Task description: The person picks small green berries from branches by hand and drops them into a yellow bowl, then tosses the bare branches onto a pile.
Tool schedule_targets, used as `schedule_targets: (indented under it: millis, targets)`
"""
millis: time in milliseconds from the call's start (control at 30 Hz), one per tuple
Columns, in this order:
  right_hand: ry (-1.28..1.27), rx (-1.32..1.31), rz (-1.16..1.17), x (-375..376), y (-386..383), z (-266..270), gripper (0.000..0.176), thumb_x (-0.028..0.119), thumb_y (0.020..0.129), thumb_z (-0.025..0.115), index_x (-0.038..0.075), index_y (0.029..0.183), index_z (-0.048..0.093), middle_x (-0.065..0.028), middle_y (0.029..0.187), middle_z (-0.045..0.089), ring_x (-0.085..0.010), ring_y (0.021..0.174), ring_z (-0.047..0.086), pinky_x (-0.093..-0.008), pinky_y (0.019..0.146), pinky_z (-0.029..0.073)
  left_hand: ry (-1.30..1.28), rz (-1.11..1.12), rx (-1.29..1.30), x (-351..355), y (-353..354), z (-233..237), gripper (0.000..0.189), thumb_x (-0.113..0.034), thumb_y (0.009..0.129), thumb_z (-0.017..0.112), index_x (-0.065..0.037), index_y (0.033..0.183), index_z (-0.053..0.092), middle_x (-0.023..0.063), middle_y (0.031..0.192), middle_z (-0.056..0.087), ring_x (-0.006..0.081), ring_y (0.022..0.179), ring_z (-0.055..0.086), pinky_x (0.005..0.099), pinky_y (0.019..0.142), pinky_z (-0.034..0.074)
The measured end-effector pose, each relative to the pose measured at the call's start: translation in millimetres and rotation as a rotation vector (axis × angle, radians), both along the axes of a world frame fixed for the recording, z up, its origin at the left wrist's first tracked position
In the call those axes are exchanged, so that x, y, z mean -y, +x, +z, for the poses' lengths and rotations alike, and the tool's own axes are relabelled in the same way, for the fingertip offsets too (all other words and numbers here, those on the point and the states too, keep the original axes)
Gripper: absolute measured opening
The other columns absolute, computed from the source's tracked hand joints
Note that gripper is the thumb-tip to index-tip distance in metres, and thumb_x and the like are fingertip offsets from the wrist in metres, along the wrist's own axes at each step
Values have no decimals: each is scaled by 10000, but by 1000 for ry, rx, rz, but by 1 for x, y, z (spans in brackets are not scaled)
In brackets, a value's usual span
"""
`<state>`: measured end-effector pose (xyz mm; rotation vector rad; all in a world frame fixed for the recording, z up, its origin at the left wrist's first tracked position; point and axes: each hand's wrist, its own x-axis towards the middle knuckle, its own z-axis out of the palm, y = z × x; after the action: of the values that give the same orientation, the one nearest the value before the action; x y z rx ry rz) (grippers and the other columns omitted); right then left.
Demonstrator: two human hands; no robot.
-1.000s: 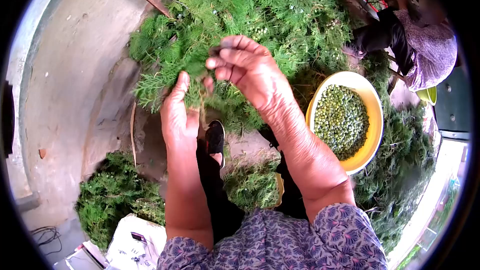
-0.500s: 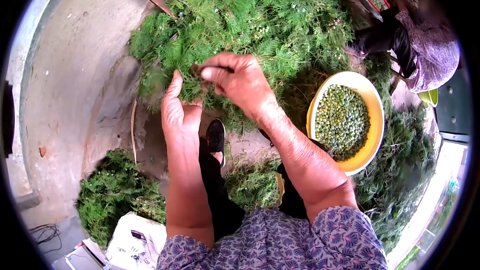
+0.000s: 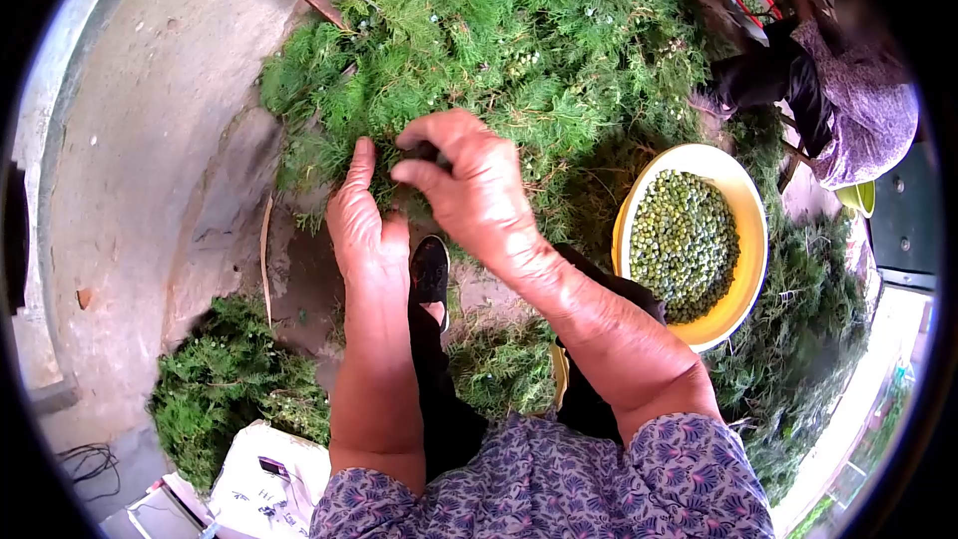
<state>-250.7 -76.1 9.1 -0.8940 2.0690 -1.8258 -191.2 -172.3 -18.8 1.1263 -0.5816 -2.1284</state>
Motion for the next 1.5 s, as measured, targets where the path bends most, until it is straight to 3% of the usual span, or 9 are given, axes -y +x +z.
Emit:
schedule_targets:
  millis: [133,367,567,733,800,967,1033,1300,1500]
  targets:
    - [122,-157,34,10,-1,-9,292,37,635,691,16,891,551,-149,813,548,-322,779,557,-373,677,465,-6,-5,-22,-5,-3,1,363,-97,765,695,-15,1065,509,53,936,591,154,806,559,276,654,458]
    - [145,-143,-8,8,-9,-12,231,41,680,645,9,888,550,-170,827,559,-339,783,557,-388,678,457,-95,-56,-2,-10,-2,7,762,-44,702,738,19,1275,241,84,936,591,186,822,555,329,715,446]
    - [85,-214,-46,9,-4,-6,158,46,744,610,-3,885,556,-158,800,565,-289,728,579,-353,639,465,-53,-91,-22,-6,0,7,673,-8,687,733,46,1207,309,90,917,603,161,804,556,349,867,359]
    - [46,436,92,6,-7,-2,123,42,858,514,-4,960,564,-51,667,528,-90,539,505,-226,479,412,-45,-156,-17,-3,1,4,185,18,743,662,5,917,599,66,875,611,167,746,577,287,694,467]
    - [-46,643,133,3,-12,0,122,44,869,502,-10,962,559,-36,648,517,-87,533,489,-218,466,397,-105,-104,-32,1,1,-7,633,27,666,724,60,1157,326,90,856,612,160,792,563,331,881,355]
    - [-466,1103,249,-4,-23,-7,141,98,903,489,-21,965,532,-34,700,516,-97,544,471,-202,457,366,-89,-80,12,0,0,5,819,55,666,710,26,1273,162,120,927,585,184,804,573,342,859,421]
    - [-520,1100,285,-6,-28,-8,143,108,911,472,-15,965,524,-73,765,550,-111,561,489,-212,469,388,-148,-21,28,-6,-2,13,168,47,728,657,-17,875,608,33,845,604,157,730,566,275,675,440]
    - [-536,1123,-21,-47,-69,-12,200,147,861,533,2,996,504,-135,948,516,-188,756,507,-254,576,449,42,-104,-92,8,3,10,143,46,770,612,21,908,586,87,887,587,171,763,564,270,627,494]
    - [-287,877,-424,-163,-102,-36,143,120,871,538,4,955,530,-95,818,538,-194,714,549,-275,578,486,-47,-161,-142,2,4,5,210,45,793,575,39,1003,567,101,957,595,198,844,588,315,713,519]
